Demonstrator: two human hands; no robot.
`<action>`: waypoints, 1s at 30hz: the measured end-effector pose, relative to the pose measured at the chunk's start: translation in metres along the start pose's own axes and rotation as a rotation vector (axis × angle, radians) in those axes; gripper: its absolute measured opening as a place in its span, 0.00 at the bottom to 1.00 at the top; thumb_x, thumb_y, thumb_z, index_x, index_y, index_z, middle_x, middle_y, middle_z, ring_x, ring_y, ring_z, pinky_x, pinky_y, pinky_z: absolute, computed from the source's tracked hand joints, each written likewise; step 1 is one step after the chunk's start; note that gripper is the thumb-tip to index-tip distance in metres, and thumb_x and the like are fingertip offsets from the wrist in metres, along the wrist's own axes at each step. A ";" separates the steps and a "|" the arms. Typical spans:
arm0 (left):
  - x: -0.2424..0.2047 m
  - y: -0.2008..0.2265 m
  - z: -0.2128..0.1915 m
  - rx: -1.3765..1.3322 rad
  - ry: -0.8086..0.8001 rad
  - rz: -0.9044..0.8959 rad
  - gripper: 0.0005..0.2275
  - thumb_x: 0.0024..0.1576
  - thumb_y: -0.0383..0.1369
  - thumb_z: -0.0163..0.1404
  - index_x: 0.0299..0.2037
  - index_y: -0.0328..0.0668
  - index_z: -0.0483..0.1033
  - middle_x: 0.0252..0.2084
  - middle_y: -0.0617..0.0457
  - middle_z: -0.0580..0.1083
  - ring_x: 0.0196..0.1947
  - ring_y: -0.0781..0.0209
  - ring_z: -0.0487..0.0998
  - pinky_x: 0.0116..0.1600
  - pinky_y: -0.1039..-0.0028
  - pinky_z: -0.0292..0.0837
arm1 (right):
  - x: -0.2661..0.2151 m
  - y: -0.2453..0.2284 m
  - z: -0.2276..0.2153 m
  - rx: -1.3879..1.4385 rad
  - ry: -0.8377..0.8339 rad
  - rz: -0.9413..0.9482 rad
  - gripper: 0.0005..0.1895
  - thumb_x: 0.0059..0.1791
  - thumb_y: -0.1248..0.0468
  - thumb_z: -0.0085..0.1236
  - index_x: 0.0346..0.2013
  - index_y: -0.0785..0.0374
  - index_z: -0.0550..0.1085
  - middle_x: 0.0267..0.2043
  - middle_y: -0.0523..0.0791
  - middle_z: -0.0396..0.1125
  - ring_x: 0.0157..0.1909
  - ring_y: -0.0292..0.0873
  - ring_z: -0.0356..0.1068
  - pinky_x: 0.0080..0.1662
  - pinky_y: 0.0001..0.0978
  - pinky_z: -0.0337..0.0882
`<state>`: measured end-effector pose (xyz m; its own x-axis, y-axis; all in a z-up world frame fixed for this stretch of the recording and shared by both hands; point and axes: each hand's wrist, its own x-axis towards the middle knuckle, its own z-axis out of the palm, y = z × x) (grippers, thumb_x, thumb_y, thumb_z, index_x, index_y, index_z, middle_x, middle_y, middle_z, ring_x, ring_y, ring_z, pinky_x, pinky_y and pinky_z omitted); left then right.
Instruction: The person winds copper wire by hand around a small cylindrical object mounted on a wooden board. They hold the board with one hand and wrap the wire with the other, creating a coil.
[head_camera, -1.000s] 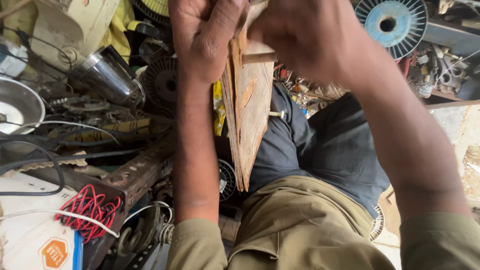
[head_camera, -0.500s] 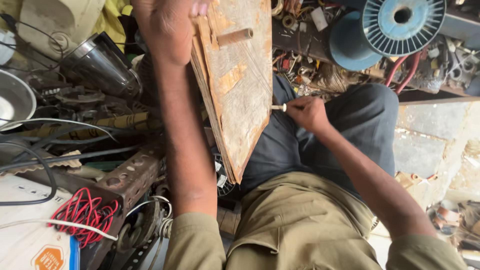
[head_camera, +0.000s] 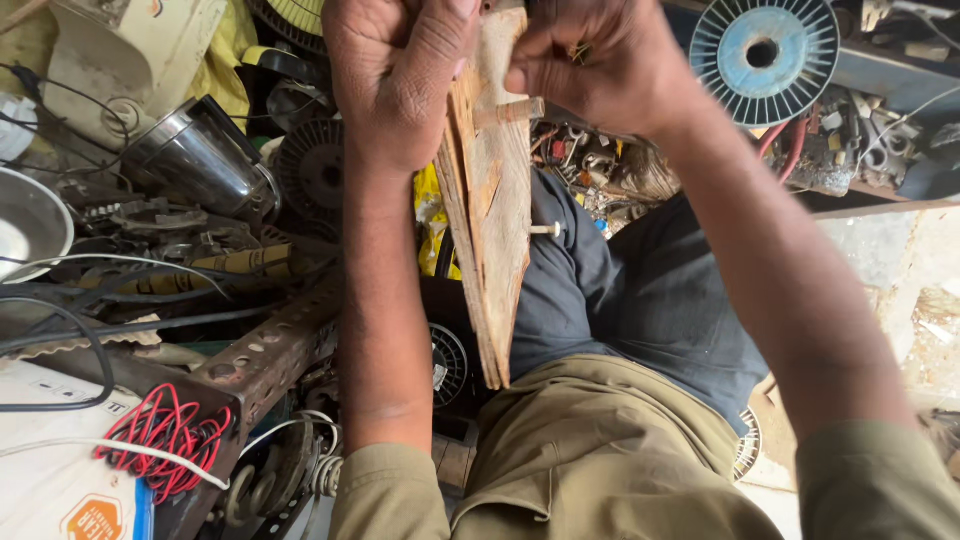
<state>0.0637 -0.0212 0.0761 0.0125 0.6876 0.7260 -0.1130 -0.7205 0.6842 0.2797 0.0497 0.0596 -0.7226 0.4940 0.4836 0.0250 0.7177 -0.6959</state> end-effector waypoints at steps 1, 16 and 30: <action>0.001 0.003 -0.001 -0.005 -0.004 -0.001 0.13 0.72 0.31 0.49 0.33 0.35 0.71 0.24 0.54 0.67 0.18 0.69 0.64 0.26 0.78 0.59 | -0.012 0.022 0.010 -0.058 0.003 0.097 0.07 0.56 0.68 0.70 0.35 0.65 0.80 0.33 0.44 0.74 0.33 0.34 0.72 0.36 0.27 0.72; -0.029 -0.043 -0.045 -0.162 0.060 0.063 0.13 0.69 0.26 0.51 0.29 0.35 0.69 0.25 0.49 0.69 0.23 0.63 0.71 0.32 0.71 0.70 | -0.242 0.169 0.127 0.700 0.266 0.948 0.08 0.51 0.65 0.68 0.35 0.69 0.81 0.32 0.49 0.74 0.29 0.37 0.69 0.36 0.32 0.72; -0.017 -0.020 -0.008 -0.048 0.047 -0.038 0.15 0.72 0.31 0.51 0.30 0.36 0.72 0.22 0.53 0.70 0.20 0.67 0.68 0.28 0.76 0.63 | -0.119 -0.036 0.076 -0.002 -0.429 0.120 0.03 0.48 0.68 0.61 0.33 0.66 0.78 0.31 0.51 0.73 0.34 0.53 0.74 0.37 0.42 0.74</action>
<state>0.0574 -0.0179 0.0493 -0.0291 0.7187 0.6947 -0.1604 -0.6894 0.7064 0.3119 -0.0724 -0.0133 -0.9357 0.3260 0.1351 0.1272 0.6687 -0.7326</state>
